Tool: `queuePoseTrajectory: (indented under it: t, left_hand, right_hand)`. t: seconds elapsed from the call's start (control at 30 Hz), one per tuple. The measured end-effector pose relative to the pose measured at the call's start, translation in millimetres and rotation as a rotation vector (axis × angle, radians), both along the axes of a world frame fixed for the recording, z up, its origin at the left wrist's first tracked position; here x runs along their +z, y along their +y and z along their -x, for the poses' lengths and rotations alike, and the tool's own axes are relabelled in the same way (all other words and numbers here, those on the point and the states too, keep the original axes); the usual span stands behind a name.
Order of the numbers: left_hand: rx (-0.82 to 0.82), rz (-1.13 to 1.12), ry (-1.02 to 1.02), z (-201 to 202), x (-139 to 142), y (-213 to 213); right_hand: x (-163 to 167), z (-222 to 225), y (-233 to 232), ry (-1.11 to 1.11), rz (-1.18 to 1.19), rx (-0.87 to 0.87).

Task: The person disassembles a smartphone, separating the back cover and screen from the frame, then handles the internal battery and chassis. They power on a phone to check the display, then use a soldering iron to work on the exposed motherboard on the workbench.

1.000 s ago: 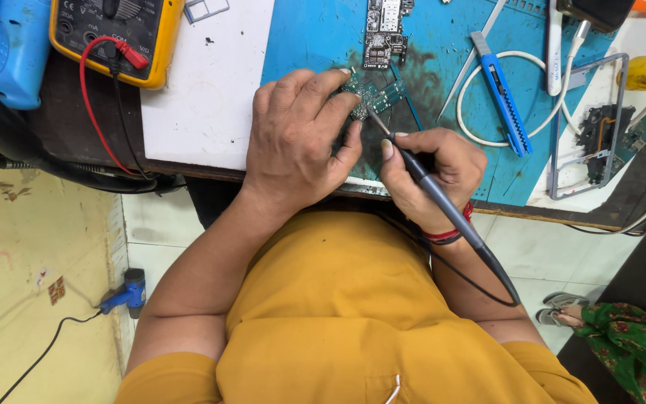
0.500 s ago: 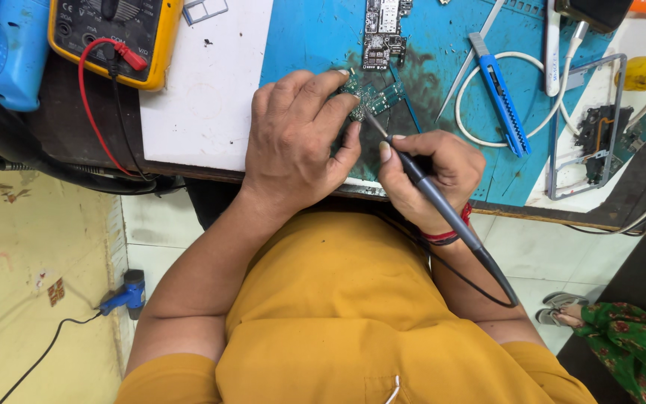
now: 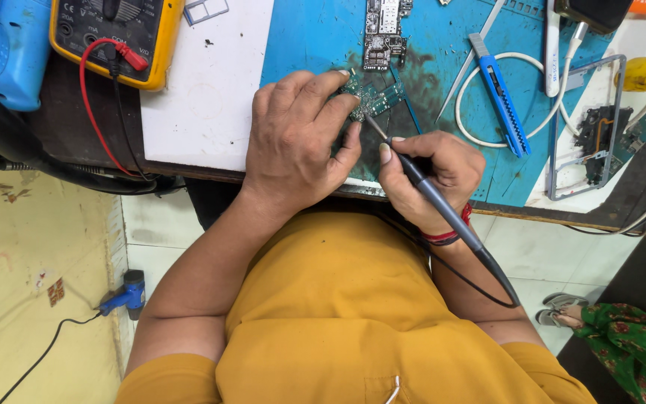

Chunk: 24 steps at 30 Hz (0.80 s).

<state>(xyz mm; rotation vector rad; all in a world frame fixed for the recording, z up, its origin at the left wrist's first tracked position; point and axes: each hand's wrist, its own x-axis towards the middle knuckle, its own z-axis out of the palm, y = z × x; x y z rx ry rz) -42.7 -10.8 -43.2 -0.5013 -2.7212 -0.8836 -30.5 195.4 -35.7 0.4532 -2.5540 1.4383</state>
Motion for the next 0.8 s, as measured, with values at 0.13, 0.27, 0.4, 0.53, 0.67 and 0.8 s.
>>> queuePoseTrajectory:
  t: [0.13,0.27,0.4,0.53,0.67,0.8]
  left_hand:
    - [0.002,0.000,0.000,-0.2,-0.3,0.0]
    - [0.001,0.003,0.005,-0.2,-0.8,0.2]
    - [0.004,0.006,0.001,-0.4,-1.0,0.1]
    - [0.002,0.006,-0.002,-0.5,-1.0,0.1]
    - [0.002,0.010,0.002,-0.3,-0.8,0.0]
    - [0.000,0.012,0.003,-0.3,-0.5,-0.3]
  right_hand:
    - [-0.1,0.1,0.5,-0.022,0.010,-0.021]
    - [-0.3,-0.8,1.0,-0.036,0.017,-0.019]
    - [-1.1,-1.1,0.6,-0.044,0.034,-0.038]
    - [-1.1,-1.1,0.5,-0.014,0.025,-0.011]
    - [-0.3,-1.2,0.3,-0.044,0.024,-0.028]
    - [0.4,-0.1,0.6,-0.029,0.022,-0.001]
